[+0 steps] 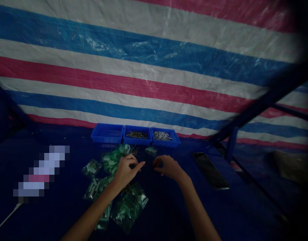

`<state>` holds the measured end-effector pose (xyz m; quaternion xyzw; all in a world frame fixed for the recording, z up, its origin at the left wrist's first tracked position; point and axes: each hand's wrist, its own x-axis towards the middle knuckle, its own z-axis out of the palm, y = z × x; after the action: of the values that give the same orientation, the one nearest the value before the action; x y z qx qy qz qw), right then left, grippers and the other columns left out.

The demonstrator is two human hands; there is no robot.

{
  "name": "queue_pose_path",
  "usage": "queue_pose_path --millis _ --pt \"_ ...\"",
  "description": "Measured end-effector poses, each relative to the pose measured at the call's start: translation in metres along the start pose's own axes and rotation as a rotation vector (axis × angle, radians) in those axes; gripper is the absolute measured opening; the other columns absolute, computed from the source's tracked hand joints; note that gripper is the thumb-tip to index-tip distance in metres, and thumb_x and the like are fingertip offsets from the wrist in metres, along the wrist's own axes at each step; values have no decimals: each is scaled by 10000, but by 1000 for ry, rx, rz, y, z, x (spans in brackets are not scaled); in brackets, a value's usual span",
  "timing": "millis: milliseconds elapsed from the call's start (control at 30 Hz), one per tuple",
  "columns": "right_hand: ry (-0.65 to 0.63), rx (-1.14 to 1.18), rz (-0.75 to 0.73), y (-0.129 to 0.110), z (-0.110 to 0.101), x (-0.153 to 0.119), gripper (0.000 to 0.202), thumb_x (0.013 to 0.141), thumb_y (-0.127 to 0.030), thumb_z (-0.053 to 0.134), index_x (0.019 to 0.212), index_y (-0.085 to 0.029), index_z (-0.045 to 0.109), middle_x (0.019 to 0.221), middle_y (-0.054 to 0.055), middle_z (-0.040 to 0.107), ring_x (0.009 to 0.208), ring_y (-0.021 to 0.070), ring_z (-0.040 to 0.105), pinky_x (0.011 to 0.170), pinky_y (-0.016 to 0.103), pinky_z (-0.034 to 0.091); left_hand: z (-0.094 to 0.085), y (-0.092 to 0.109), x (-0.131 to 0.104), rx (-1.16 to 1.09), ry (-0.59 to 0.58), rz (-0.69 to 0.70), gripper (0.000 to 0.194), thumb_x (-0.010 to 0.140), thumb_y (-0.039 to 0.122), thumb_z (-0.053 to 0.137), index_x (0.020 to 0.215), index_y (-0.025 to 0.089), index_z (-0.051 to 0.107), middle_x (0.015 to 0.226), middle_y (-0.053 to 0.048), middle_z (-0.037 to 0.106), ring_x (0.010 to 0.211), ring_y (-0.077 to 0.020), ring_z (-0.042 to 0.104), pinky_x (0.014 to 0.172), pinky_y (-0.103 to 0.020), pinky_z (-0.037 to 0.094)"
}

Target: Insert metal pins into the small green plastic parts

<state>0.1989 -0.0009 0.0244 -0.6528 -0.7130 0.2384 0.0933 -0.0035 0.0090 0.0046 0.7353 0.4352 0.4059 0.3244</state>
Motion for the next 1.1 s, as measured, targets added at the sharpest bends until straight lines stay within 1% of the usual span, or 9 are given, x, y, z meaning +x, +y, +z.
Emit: queue_pose_path --millis 67,167,267,333,400,500,633,800,1100 --pt "-3 89 -2 8 4 2 103 681 -196 597 764 -214 657 713 -15 666 473 94 581 529 214 413 0 1 0 -4 -8 -4 339 758 409 554 530 171 632 617 -20 585 606 -138 569 650 -278 413" --pt "43 210 -33 8 1 7 105 712 -206 576 782 -194 654 736 2 658 412 72 538 485 208 405 0 2 -1 -14 -29 -5 279 758 397 557 613 182 661 639 -21 609 637 -152 580 675 -291 413" --pt "138 418 -125 -9 -7 14 206 775 -281 520 927 -191 626 773 22 638 404 69 500 420 202 385 1 3 -1 -58 -43 -45 223 747 383 574 720 193 687 668 -29 626 656 -163 587 660 -288 426" --pt "183 591 -181 -25 -8 17 247 808 -339 477 943 -179 608 688 10 603 397 67 469 374 185 349 1 3 -1 -99 -25 -72 210 731 371 598 789 191 690 688 -33 627 663 -165 589 655 -285 437" --pt "156 734 -210 -40 -5 19 282 817 -381 466 964 -177 592 539 -30 521 371 64 424 340 168 304 2 4 0 -138 12 -73 205 715 349 620 825 190 686 711 -33 629 684 -167 590 677 -288 445" --pt "137 887 -208 -52 6 20 286 766 -405 545 905 -165 616 495 -40 498 371 63 414 337 171 290 2 4 1 -202 63 -58 147 725 309 614 751 183 685 724 -35 632 707 -164 585 687 -284 451" --pt "186 984 -153 -54 18 20 273 682 -396 640 805 -153 657 488 -27 524 381 69 414 347 191 289 0 5 2 -248 153 -82 170 745 286 589 657 162 665 706 -36 619 698 -155 576 667 -272 452" --pt "240 1049 -78 -50 21 20 302 657 -401 664 818 -145 674 431 -38 489 355 52 350 331 183 225 -8 7 4 -285 236 -96 145 722 295 619 751 167 683 791 -48 625 772 -166 578 705 -278 448" --pt "176 1122 -46 -51 23 21 353 631 -418 678 852 -143 681 455 -28 515 362 47 359 339 177 233 -13 7 7 -263 252 -93 125 708 278 629 737 166 677 818 -56 613 790 -168 576 663 -265 446"
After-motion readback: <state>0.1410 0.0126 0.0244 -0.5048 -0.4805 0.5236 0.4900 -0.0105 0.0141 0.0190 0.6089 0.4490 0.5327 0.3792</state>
